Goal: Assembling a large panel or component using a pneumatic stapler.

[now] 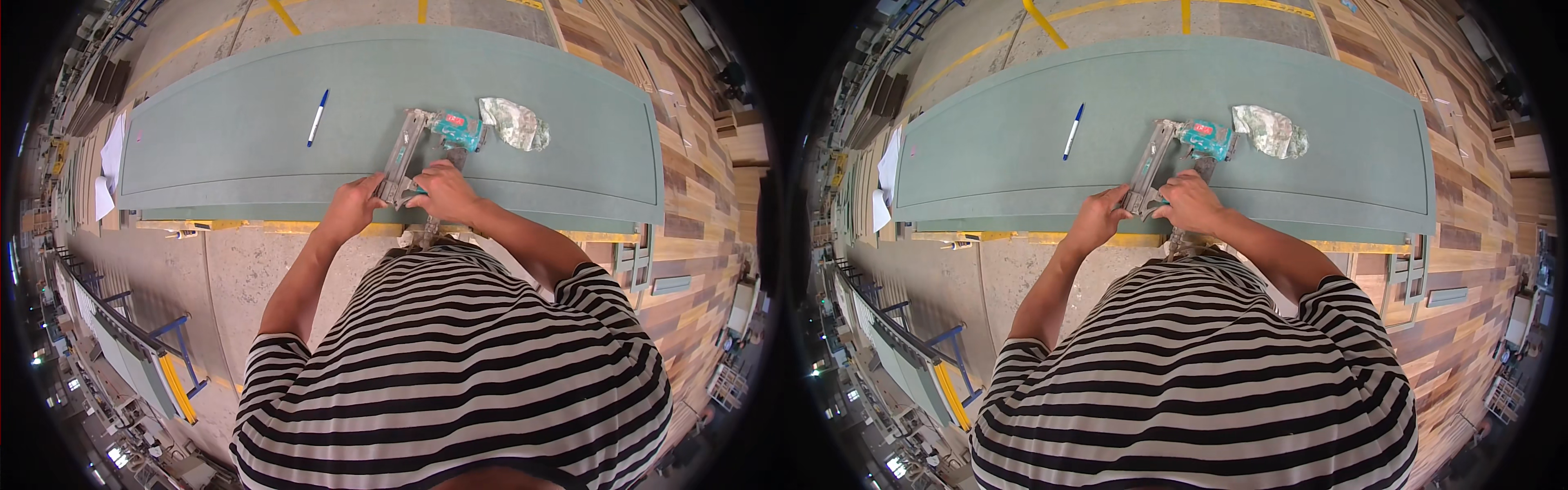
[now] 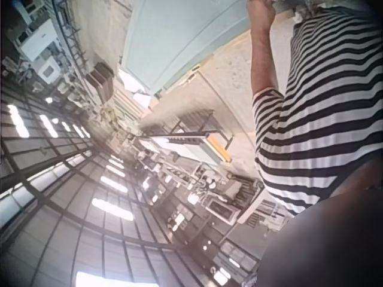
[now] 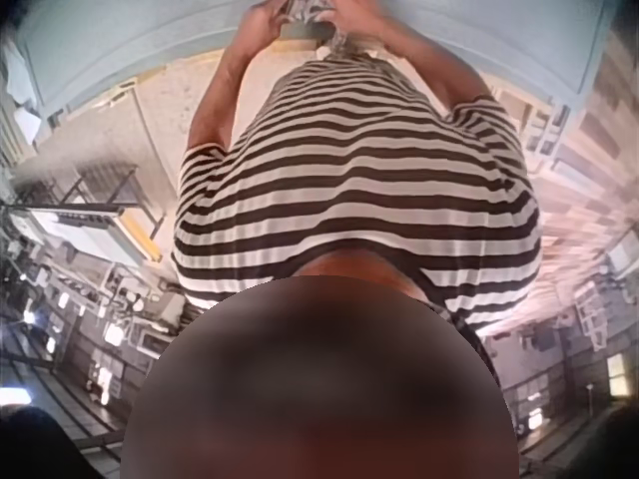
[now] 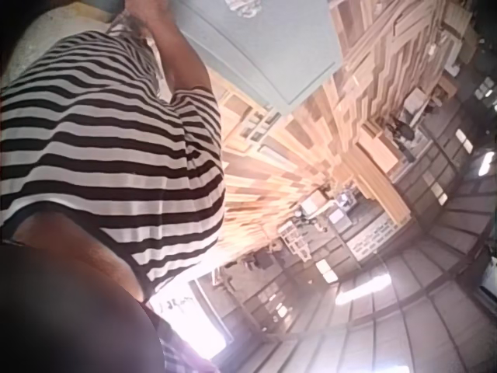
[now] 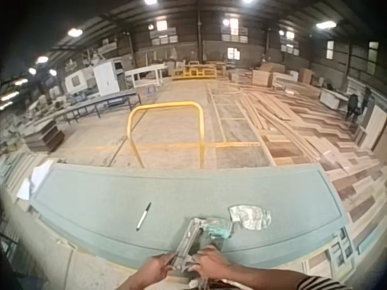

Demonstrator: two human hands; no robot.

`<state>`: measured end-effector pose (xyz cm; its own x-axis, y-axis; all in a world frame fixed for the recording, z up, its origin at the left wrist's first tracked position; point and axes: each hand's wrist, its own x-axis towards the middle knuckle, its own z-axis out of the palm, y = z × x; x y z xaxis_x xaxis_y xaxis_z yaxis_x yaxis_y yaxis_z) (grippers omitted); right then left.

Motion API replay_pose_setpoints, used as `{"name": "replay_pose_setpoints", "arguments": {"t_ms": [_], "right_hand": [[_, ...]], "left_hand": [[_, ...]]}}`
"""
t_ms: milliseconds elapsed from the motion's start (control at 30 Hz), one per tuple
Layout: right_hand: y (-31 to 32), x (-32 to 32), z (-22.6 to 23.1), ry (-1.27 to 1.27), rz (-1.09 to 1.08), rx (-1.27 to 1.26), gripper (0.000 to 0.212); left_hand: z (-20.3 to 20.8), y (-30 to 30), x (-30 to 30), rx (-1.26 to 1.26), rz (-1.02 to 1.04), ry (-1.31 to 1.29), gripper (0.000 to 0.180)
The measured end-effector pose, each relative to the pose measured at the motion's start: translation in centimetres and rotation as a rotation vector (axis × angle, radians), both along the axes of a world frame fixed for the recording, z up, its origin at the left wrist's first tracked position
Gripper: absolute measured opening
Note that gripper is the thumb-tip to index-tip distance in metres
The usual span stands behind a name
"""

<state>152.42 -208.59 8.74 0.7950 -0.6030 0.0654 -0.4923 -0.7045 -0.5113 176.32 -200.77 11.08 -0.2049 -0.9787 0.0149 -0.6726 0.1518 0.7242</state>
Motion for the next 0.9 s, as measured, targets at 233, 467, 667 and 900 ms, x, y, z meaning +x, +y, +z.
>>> {"name": "replay_pose_setpoints", "arguments": {"t_ms": [233, 467, 667, 900], "right_hand": [[0.2, 2.6, -0.5, 0.120, -0.099, -0.035, 0.051], [-0.6, 1.9, -0.2, -0.115, -0.353, -0.028, 0.033], [3.7, -6.3, -0.7, -0.408, -0.637, -0.277, 0.026], [17.5, -13.3, -3.9, -0.240, -1.153, 0.131, 0.021]], "left_hand": [[-0.5, -0.9, 0.9, 0.052, 0.062, -0.034, 0.048], [-2.5, -2.3, 0.3, -0.158, 0.100, -0.007, 0.041], [-1.1, -3.8, -7.0, -0.425, 0.022, -0.298, 0.033], [-1.8, -2.8, -14.2, -0.666, -0.342, -0.154, 0.035]]}}
